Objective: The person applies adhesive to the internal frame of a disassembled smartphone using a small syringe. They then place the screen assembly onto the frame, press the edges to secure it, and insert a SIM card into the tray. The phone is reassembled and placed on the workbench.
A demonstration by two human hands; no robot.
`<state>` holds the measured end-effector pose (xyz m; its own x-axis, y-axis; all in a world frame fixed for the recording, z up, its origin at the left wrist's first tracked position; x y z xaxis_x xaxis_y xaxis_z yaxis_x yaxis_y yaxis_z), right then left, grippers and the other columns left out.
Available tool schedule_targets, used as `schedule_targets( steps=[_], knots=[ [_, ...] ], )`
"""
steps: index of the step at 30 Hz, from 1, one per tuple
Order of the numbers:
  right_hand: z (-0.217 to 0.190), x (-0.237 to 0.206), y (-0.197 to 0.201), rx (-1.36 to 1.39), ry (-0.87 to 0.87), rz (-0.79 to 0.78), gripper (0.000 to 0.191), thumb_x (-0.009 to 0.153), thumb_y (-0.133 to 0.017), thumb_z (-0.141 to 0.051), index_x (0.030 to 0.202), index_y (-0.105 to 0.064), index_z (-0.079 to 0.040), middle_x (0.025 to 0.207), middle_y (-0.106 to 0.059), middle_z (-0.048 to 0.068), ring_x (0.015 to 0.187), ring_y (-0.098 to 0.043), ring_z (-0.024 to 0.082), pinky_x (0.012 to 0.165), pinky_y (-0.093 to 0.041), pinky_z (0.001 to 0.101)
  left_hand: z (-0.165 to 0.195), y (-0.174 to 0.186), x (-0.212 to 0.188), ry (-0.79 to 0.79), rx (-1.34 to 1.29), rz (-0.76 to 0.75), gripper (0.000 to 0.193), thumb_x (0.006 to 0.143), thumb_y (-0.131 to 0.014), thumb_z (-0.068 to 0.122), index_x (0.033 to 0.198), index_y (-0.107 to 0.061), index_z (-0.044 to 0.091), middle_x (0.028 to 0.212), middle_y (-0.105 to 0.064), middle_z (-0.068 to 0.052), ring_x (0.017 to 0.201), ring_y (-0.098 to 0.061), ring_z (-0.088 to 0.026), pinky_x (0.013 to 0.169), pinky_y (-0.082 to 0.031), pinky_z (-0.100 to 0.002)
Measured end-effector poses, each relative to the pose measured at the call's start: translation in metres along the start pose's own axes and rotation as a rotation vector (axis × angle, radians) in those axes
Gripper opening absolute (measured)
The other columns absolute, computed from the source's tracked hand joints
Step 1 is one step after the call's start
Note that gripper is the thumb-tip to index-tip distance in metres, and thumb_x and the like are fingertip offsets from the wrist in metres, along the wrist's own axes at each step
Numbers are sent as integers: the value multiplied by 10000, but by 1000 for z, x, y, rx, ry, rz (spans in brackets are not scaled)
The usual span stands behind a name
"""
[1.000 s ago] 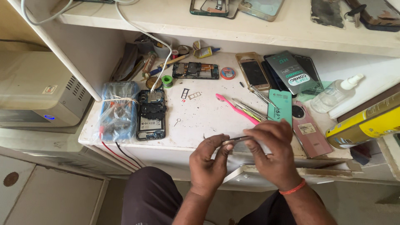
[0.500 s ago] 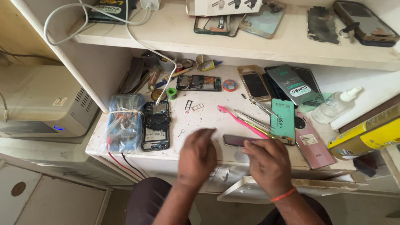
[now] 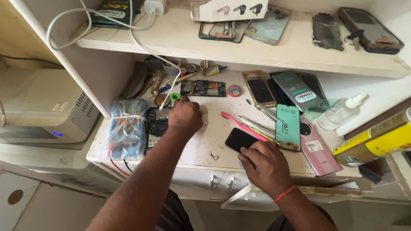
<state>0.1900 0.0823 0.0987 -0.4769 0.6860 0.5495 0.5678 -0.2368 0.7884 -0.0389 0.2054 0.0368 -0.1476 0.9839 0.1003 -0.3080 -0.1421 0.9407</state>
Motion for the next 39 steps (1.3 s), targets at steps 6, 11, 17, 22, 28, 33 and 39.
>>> schedule_targets(
  steps=[6, 11, 17, 22, 28, 33, 39],
  knots=[
    [1, -3, -1, -6, 16, 5, 167, 801, -800, -180, 924, -766, -72, 814, -631, 48, 792, -635, 259, 711, -523, 397, 4, -3, 6, -31, -13, -19, 279, 884, -669, 208, 1134, -702, 89, 1265, -584, -189, 1212, -563, -360, 1014, -496, -449],
    [-11, 1, -1, -124, 94, -13, 178, 784, -797, -169, 924, -749, -72, 831, -612, 63, 818, -633, 280, 723, -522, 420, 26, 22, -20, -56, -273, 90, 162, 915, -680, 216, 1011, -712, 89, 1019, -720, -144, 989, -684, -338, 887, -550, -443],
    [-15, 4, 18, -92, 110, 61, 176, 798, -805, -130, 942, -738, -54, 831, -604, 70, 819, -631, 288, 724, -530, 410, 37, -9, -116, 430, -1583, 90, 125, 871, -741, 109, 903, -684, 2, 761, -715, -77, 629, -657, -137, 552, -522, -281],
    [-20, -1, 23, -28, 83, 57, 171, 796, -810, -102, 947, -745, -55, 847, -641, 53, 811, -651, 271, 711, -536, 398, 50, -38, -167, 588, -1810, 56, 135, 869, -731, 72, 842, -649, -32, 720, -695, -112, 579, -631, -152, 536, -530, -284],
    [-22, -7, 20, 3, 50, 42, 171, 788, -813, -107, 935, -743, -51, 839, -645, 49, 783, -658, 260, 686, -538, 394, 44, -56, -175, 661, -1753, 46, 146, 862, -738, 79, 824, -651, -31, 721, -715, -131, 577, -645, -156, 531, -524, -280],
    [-20, -8, 20, -2, 54, 60, 158, 784, -809, -102, 919, -742, -55, 846, -643, 49, 789, -657, 262, 685, -539, 395, 46, -63, -178, 701, -1727, -14, 149, 849, -754, 83, 845, -652, -25, 731, -718, -124, 585, -666, -166, 516, -524, -281],
    [-20, -9, 18, -7, 75, 61, 168, 771, -806, -86, 923, -742, -52, 849, -636, 50, 793, -656, 262, 689, -542, 390, 52, -65, -178, 702, -1733, -29, 159, 847, -758, 81, 856, -657, -41, 734, -719, -135, 585, -671, -169, 510, -525, -284]
  ],
)
Point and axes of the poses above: each hand's wrist, its own x-axis towards the middle knuckle, its own y-axis out of the back of the hand, z = x × y, the point moved 9 cm from there along x, towards the middle knuckle
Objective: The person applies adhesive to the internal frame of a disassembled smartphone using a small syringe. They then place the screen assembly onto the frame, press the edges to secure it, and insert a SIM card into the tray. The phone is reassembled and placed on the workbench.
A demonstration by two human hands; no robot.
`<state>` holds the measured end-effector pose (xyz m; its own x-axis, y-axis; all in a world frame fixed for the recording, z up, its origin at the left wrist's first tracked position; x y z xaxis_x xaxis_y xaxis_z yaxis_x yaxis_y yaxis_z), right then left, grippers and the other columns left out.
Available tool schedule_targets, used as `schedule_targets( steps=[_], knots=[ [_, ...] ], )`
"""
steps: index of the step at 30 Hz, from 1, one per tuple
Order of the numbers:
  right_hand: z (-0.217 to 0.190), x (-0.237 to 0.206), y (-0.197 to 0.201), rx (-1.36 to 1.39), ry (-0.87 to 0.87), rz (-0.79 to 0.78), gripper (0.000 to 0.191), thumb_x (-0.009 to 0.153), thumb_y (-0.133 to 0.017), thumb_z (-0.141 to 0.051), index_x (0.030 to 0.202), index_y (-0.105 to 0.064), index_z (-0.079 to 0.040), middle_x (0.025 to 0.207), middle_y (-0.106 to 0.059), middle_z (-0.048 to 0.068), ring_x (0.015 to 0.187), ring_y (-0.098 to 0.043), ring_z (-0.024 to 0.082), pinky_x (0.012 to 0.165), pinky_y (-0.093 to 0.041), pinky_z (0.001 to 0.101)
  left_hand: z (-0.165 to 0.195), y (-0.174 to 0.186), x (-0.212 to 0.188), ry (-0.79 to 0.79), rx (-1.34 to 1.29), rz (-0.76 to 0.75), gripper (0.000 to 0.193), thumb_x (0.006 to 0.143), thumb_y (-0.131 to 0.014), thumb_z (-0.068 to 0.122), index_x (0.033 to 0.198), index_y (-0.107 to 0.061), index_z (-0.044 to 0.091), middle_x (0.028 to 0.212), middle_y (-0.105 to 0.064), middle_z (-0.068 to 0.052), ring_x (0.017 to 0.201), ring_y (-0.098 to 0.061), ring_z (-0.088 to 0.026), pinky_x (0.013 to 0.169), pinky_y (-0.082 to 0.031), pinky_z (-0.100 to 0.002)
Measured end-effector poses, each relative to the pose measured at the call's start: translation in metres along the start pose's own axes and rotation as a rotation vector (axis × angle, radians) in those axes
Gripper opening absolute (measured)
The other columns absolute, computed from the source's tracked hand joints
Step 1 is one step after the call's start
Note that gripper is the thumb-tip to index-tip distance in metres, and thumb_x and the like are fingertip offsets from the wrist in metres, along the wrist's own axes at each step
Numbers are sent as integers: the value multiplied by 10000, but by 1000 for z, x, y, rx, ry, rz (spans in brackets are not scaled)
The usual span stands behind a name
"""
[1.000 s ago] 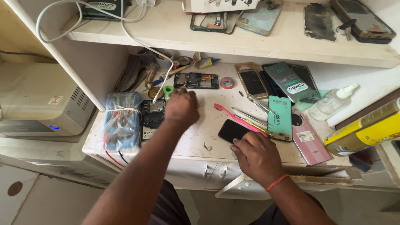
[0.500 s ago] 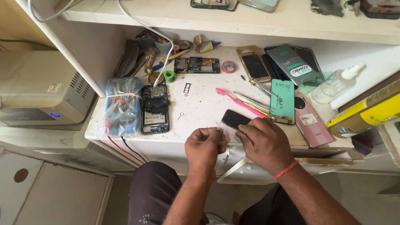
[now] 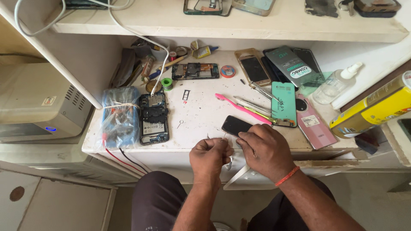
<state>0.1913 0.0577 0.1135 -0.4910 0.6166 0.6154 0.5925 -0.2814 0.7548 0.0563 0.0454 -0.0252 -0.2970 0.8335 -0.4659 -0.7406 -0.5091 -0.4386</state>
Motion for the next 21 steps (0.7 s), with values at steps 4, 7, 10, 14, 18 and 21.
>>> schedule_targets(
  steps=[4, 7, 10, 14, 18, 21],
  knots=[
    [1, 0, -1, 5, -18, -13, 168, 770, -812, -79, 918, -743, -43, 839, -638, 48, 782, -658, 252, 675, -543, 384, 2, 1, -1, -5, 9, -5, 156, 847, -760, 79, 861, -660, -40, 736, -723, -134, 595, -675, -167, 519, -535, -281],
    [1, 1, -1, 0, -18, -7, 160, 769, -817, -79, 908, -746, -46, 829, -638, 47, 776, -656, 253, 672, -542, 386, 2, 1, -2, 4, 14, -7, 148, 846, -758, 78, 865, -670, -40, 737, -723, -131, 597, -675, -162, 520, -533, -280],
    [0, 1, -1, 6, -16, -2, 159, 769, -816, -80, 908, -746, -45, 827, -637, 48, 776, -656, 254, 674, -542, 386, 4, -2, -3, -11, 0, -32, 144, 848, -762, 69, 871, -663, -33, 744, -721, -131, 597, -667, -161, 516, -524, -280],
    [1, 0, -1, 4, -22, -9, 153, 772, -813, -81, 905, -744, -50, 832, -639, 49, 779, -658, 257, 679, -542, 389, 1, -5, -4, -35, 28, -55, 147, 893, -726, 127, 926, -656, 2, 809, -748, -111, 635, -672, -151, 542, -528, -271],
    [4, 1, -3, 4, -42, -27, 145, 776, -812, -85, 900, -742, -56, 831, -639, 52, 780, -658, 265, 683, -541, 398, 1, -9, -8, -164, -13, -173, 175, 935, -687, 166, 991, -587, 33, 848, -759, -108, 674, -682, -139, 588, -545, -263],
    [3, 1, -2, 11, -31, -9, 162, 763, -802, -84, 907, -735, -54, 841, -641, 52, 786, -661, 265, 687, -543, 397, 3, -1, -10, -317, 93, -155, 169, 918, -737, 115, 990, -645, -7, 877, -765, -110, 758, -717, -124, 679, -578, -253]
  ],
)
Point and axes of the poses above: each hand's wrist, its own x-axis towards the middle knuckle, its own y-axis out of the back of the hand, z = x × y, the point moved 9 cm from there along x, towards the middle knuckle
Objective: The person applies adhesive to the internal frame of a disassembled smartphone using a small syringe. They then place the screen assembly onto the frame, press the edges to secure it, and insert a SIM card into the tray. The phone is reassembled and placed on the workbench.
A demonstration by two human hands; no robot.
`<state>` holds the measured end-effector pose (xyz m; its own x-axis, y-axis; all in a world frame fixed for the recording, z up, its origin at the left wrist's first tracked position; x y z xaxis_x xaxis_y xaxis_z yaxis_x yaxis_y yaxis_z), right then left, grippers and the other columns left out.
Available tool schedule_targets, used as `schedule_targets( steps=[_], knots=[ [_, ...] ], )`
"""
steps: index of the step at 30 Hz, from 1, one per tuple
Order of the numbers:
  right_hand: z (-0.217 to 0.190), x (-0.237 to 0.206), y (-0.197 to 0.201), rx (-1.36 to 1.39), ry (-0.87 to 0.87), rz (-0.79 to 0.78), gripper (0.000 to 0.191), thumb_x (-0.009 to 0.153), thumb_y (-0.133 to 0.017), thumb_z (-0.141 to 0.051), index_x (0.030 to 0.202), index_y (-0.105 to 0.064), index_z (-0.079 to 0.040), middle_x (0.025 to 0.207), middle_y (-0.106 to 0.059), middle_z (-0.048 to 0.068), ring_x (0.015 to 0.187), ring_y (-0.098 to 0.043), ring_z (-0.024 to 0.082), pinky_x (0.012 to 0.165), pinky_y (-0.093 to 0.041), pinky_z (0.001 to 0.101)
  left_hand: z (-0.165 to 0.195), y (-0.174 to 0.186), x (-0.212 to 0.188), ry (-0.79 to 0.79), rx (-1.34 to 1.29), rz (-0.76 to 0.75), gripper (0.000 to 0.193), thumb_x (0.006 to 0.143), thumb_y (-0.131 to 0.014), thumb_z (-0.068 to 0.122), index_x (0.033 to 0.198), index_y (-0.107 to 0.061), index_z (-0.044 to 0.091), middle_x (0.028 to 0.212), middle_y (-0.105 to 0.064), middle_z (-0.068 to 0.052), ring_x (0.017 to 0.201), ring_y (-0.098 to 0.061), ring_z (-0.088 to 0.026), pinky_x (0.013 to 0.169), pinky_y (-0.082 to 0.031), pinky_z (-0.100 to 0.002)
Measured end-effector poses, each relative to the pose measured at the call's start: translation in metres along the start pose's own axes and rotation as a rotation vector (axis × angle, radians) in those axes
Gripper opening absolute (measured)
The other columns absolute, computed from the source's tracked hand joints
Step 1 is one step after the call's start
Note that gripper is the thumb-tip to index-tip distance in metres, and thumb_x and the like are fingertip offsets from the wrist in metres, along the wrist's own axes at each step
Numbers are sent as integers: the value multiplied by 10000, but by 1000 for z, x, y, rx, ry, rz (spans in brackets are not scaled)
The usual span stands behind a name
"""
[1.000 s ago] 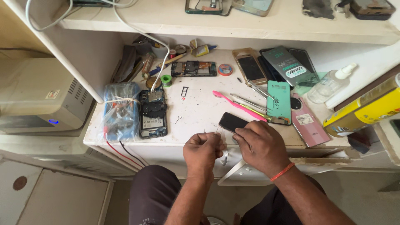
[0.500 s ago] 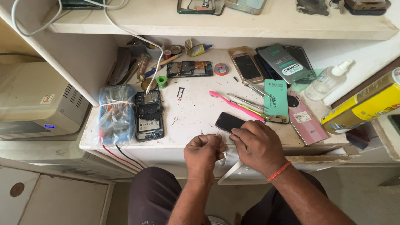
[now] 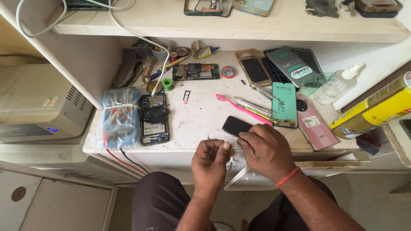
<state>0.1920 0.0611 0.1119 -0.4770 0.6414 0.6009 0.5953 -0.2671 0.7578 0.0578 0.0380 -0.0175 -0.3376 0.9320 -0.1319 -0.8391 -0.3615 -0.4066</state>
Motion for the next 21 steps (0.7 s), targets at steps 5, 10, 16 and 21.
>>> schedule_targets(
  steps=[5, 10, 16, 21],
  knots=[
    [-1, -1, 0, 6, 6, 8, 157, 774, -796, -84, 911, -728, -50, 838, -637, 54, 784, -658, 269, 682, -539, 400, 3, 13, -3, -161, 122, 34, 155, 861, -794, 38, 965, -703, -32, 984, -802, -104, 902, -748, -106, 809, -603, -244],
    [0, 0, -1, -2, 5, -5, 153, 783, -801, -96, 909, -728, -52, 829, -635, 50, 776, -656, 261, 678, -539, 393, -5, 16, 1, -79, 64, 65, 179, 846, -794, 22, 989, -705, -36, 967, -800, -113, 882, -745, -112, 795, -598, -245],
    [1, 0, -2, -4, -5, -6, 155, 785, -800, -104, 916, -734, -53, 822, -635, 46, 768, -655, 252, 674, -540, 387, -9, 11, -1, 33, 7, 85, 167, 845, -782, 7, 988, -702, -24, 954, -804, -117, 868, -742, -108, 780, -596, -243],
    [1, -1, -3, -9, -17, -6, 153, 779, -806, -100, 909, -738, -57, 816, -634, 46, 766, -654, 256, 667, -538, 388, -6, 6, -4, 66, -49, 83, 188, 855, -776, -8, 1017, -686, -38, 944, -788, -119, 844, -725, -125, 752, -577, -262]
  ],
)
Point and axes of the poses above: each hand's wrist, its own x-axis towards the middle knuckle, its own y-axis out of the back of the hand, z = x × y, the point moved 9 cm from there along x, towards the middle knuckle
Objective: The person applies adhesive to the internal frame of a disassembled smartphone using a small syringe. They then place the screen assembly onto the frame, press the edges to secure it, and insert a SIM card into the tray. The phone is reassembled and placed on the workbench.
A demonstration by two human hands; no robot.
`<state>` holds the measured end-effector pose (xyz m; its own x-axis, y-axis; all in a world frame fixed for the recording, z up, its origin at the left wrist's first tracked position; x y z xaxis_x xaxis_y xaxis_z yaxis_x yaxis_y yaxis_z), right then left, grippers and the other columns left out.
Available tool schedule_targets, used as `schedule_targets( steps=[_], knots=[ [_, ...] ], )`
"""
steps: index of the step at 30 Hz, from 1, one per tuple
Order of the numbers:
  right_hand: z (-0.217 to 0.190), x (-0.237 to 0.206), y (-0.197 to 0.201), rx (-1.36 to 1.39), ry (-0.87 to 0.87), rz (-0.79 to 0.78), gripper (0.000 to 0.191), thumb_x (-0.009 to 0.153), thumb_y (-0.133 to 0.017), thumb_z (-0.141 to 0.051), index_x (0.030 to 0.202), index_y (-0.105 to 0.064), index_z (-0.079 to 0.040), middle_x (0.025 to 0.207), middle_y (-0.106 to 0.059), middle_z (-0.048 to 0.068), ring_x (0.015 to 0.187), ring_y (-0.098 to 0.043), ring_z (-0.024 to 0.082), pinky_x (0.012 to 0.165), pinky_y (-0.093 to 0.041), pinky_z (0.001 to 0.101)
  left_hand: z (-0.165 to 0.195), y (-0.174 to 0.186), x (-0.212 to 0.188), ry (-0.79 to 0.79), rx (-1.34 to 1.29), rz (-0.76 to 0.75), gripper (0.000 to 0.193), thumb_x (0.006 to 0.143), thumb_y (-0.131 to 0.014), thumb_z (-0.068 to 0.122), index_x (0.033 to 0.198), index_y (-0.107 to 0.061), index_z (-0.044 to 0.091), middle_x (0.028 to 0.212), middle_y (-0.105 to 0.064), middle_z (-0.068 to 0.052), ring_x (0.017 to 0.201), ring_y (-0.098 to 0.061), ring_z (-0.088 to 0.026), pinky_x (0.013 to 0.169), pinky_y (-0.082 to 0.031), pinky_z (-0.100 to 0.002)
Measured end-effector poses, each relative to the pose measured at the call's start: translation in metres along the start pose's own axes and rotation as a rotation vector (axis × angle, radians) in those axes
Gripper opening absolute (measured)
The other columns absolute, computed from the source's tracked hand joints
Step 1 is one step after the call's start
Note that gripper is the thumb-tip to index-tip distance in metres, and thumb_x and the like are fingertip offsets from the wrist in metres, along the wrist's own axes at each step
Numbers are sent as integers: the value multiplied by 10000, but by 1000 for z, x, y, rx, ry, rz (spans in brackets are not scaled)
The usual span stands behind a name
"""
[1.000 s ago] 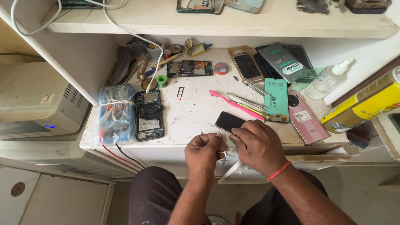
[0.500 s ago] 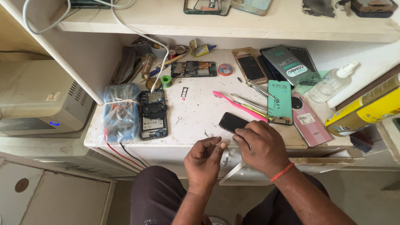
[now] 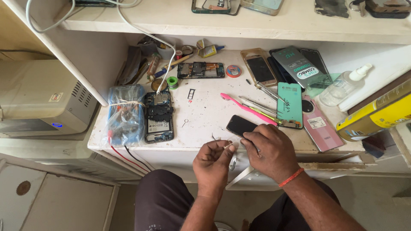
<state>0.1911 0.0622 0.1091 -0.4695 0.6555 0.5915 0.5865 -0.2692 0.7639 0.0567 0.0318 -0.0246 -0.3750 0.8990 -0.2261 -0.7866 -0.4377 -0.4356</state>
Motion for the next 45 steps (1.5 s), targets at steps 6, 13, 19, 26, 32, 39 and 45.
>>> schedule_targets(
  steps=[6, 13, 19, 26, 32, 39, 45],
  knots=[
    [0, -1, 0, 0, -2, 3, 154, 769, -808, -89, 900, -732, -58, 819, -634, 41, 772, -659, 247, 669, -543, 384, 4, -4, 0, 28, -70, -4, 308, 824, -769, -20, 1106, -645, -23, 960, -777, -117, 885, -730, -134, 819, -596, -271],
    [2, -1, -2, -2, -9, -16, 167, 769, -812, -98, 908, -731, -55, 820, -629, 43, 767, -660, 245, 661, -544, 382, -4, -2, -1, 73, -36, 10, 369, 825, -781, -9, 1175, -671, -52, 936, -776, -101, 848, -715, -121, 776, -593, -266],
    [3, -1, -3, -6, -9, -12, 158, 771, -808, -101, 900, -728, -56, 817, -627, 41, 769, -659, 243, 666, -545, 380, -1, -3, -2, 31, -7, 7, 334, 861, -806, 22, 1163, -698, -72, 849, -733, -131, 753, -679, -140, 696, -566, -274],
    [3, -1, -3, -6, -10, -7, 146, 793, -796, -109, 913, -735, -54, 814, -626, 40, 773, -652, 244, 669, -542, 376, -12, -2, -12, 237, -212, 98, 263, 927, -673, 126, 1125, -688, -47, 913, -785, -144, 806, -762, -205, 738, -615, -325],
    [1, -1, -2, -7, -6, 0, 132, 789, -789, -103, 904, -741, -58, 813, -629, 39, 774, -648, 247, 667, -539, 377, -21, -8, -22, 397, -385, 108, 309, 981, -547, 164, 1181, -653, -46, 989, -768, -172, 870, -758, -243, 797, -632, -359],
    [1, 0, -2, -8, -9, 1, 138, 781, -800, -107, 897, -742, -62, 805, -627, 38, 766, -649, 242, 662, -535, 376, -25, -9, -23, 456, -497, 118, 325, 979, -510, 160, 1202, -616, -51, 1036, -756, -198, 918, -756, -267, 827, -630, -375],
    [0, 0, -2, -12, 4, 6, 141, 785, -801, -111, 897, -734, -60, 802, -622, 38, 762, -647, 243, 661, -536, 375, -28, -6, -22, 414, -411, 126, 302, 924, -653, 88, 1194, -608, -40, 1038, -768, -164, 927, -764, -234, 819, -623, -347]
  ],
)
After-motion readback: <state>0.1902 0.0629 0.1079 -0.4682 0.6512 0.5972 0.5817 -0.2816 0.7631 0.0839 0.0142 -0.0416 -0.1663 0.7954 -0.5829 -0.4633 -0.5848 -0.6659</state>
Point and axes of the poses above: each hand's wrist, its own x-axis towards the middle knuckle, its own y-axis out of the back of the hand, z = x × y, the point moved 9 cm from there along x, towards the middle knuckle
